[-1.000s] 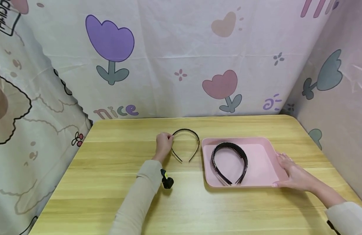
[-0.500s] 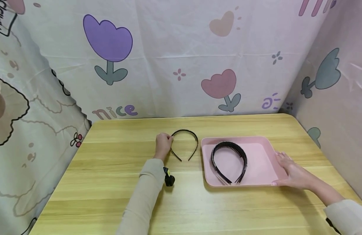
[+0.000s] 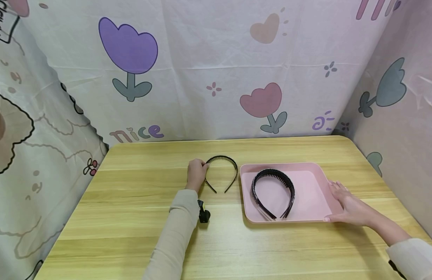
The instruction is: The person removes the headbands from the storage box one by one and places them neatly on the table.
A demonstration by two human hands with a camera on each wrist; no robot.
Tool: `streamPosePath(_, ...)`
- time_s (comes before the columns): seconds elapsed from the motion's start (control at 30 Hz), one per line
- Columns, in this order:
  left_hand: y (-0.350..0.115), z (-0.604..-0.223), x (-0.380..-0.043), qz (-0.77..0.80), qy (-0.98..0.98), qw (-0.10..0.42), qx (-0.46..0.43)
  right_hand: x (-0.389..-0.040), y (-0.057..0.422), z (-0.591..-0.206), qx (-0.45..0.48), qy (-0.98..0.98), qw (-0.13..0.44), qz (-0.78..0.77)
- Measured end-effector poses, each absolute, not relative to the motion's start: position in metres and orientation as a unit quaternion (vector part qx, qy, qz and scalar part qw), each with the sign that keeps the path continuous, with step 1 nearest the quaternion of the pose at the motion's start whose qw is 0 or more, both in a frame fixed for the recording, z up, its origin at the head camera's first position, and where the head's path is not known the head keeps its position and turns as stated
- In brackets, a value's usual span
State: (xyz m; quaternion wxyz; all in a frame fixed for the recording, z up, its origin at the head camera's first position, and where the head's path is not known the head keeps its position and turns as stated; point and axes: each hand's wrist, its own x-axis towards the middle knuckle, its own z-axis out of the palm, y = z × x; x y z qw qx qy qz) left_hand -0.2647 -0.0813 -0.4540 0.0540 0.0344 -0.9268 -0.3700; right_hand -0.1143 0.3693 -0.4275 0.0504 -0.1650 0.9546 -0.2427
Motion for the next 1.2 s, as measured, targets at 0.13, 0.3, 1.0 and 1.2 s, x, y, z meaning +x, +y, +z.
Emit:
streamPosePath(0.13,-0.082,-0.453,-0.263,-0.371,-0.926,0.052,0.037,-0.114,0.369,-0.427,-0.165,0.954,0.052,-0.244)
streamPosePath(0.3,-0.084,-0.451,-0.260,-0.374,-0.924,0.067,0.032,-0.113,0.369,-0.428,-0.170,0.954,0.046,-0.244)
streamPosePath(1.0,-0.080,-0.438,-0.249,-0.495,-0.857,0.142,-0.025,-0.114,0.368,-0.427,-0.160,0.954,0.059,-0.246)
streamPosePath(1.2,-0.073,-0.436,-0.243,-0.542,-0.825,0.153,-0.041,-0.114,0.368,-0.427,-0.162,0.955,0.057,-0.243)
